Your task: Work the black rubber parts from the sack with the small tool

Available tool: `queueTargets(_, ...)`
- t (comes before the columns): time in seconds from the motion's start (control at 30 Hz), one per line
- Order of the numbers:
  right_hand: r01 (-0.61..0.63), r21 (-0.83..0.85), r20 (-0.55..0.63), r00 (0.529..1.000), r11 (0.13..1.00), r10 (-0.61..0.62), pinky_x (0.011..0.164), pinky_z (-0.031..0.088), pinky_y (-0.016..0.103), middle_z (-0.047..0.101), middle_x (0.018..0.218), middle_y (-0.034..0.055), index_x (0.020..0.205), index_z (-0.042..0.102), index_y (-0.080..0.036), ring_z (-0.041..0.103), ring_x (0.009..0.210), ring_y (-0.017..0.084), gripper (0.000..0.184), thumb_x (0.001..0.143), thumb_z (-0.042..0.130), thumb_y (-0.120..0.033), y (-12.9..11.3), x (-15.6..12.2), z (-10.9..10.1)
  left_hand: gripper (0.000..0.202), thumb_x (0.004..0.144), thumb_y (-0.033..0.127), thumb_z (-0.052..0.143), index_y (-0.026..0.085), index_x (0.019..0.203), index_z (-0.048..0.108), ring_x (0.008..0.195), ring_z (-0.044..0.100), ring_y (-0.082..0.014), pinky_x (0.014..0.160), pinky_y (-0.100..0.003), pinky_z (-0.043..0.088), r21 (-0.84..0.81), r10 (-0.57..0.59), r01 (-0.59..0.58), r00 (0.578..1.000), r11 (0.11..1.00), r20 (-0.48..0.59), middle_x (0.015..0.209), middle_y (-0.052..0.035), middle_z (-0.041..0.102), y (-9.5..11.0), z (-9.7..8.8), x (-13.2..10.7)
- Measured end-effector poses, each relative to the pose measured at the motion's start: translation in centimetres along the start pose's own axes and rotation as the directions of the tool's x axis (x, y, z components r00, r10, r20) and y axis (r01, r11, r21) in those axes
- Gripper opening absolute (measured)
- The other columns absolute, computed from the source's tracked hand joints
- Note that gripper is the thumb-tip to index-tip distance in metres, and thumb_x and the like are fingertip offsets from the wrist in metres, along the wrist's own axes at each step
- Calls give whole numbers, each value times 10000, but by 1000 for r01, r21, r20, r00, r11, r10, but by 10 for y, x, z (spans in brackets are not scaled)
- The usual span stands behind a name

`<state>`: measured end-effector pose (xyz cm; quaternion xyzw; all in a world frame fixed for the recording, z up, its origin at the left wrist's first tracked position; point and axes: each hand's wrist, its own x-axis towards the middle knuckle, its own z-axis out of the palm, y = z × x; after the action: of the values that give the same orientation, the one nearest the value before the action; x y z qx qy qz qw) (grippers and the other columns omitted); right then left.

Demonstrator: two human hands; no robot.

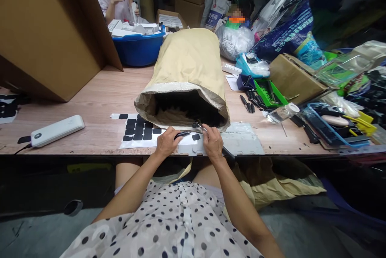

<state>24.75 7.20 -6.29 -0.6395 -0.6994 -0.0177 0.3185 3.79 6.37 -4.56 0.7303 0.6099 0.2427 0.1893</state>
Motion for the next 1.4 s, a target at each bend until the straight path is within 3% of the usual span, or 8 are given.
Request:
queueTargets(0.1, -34, 113, -25, 999, 993, 37, 812, 487, 319, 653, 942, 69, 1215, 681, -240, 593, 892, 207, 357, 993, 404, -278, -6, -2, -14, 186, 875, 304, 659, 258, 1050, 699, 857, 657, -179, 775, -273, 508, -39, -25, 24, 1000, 999, -12, 987, -14, 674, -4, 1, 2)
queueTargets(0.3, -1, 306, 63, 998, 952, -19, 849, 520, 312, 704, 1012, 70, 1204, 692, -242, 642, 937, 188, 343, 994, 422, -276, -32, -17, -28, 152, 861, 314, 666, 276, 1000, 715, 812, 647, -168, 752, -269, 503, -76, -42, 42, 999, 996, -4, 968, -1, 677, -3, 1, 2)
queueTargets(0.67, 26, 156, 99, 994, 987, -42, 761, 487, 263, 659, 875, 45, 1179, 718, -277, 616, 849, 178, 350, 995, 423, -239, -49, -24, -23, 125, 846, 283, 681, 282, 966, 717, 811, 643, -160, 734, -260, 490, -108, -73, 74, 997, 991, 14, 939, 11, 663, -2, 1, 4)
queueTargets(0.83, 55, 185, 70, 995, 981, -69, 788, 490, 256, 672, 924, 51, 1227, 696, -267, 623, 877, 172, 349, 1004, 428, -244, -58, -24, -27, 123, 844, 286, 680, 276, 963, 711, 806, 642, -159, 732, -265, 486, -118, -90, 95, 995, 989, 42, 946, 12, 662, 0, -2, 4)
queueTargets(0.97, 93, 184, 117, 986, 978, -116, 773, 488, 250, 681, 912, 43, 1189, 709, -271, 621, 845, 165, 346, 1007, 418, -229, -64, -28, -23, 107, 835, 290, 686, 268, 938, 708, 841, 650, -173, 716, -265, 482, -102, -115, 119, 992, 988, 50, 922, 9, 653, 2, -4, 5)
queueTargets(1.13, 70, 147, 87, 993, 987, -83, 791, 483, 265, 670, 931, 49, 1189, 707, -272, 615, 888, 176, 343, 1001, 422, -233, -54, -20, -15, 119, 829, 266, 689, 261, 947, 704, 835, 655, -173, 749, -271, 496, -100, -104, 108, 994, 989, 38, 943, 5, 666, 3, -3, 5)
queueTargets(1.4, 88, -40, 27, 996, 995, -87, 745, 414, 304, 612, 847, 55, 1042, 746, -238, 512, 802, 195, 249, 949, 517, -211, -14, 5, 6, 117, 793, 251, 712, 253, 908, 694, 757, 642, -152, 738, -266, 500, -93, -83, 82, 997, 992, -2, 936, 13, 672, 3, 0, 3)
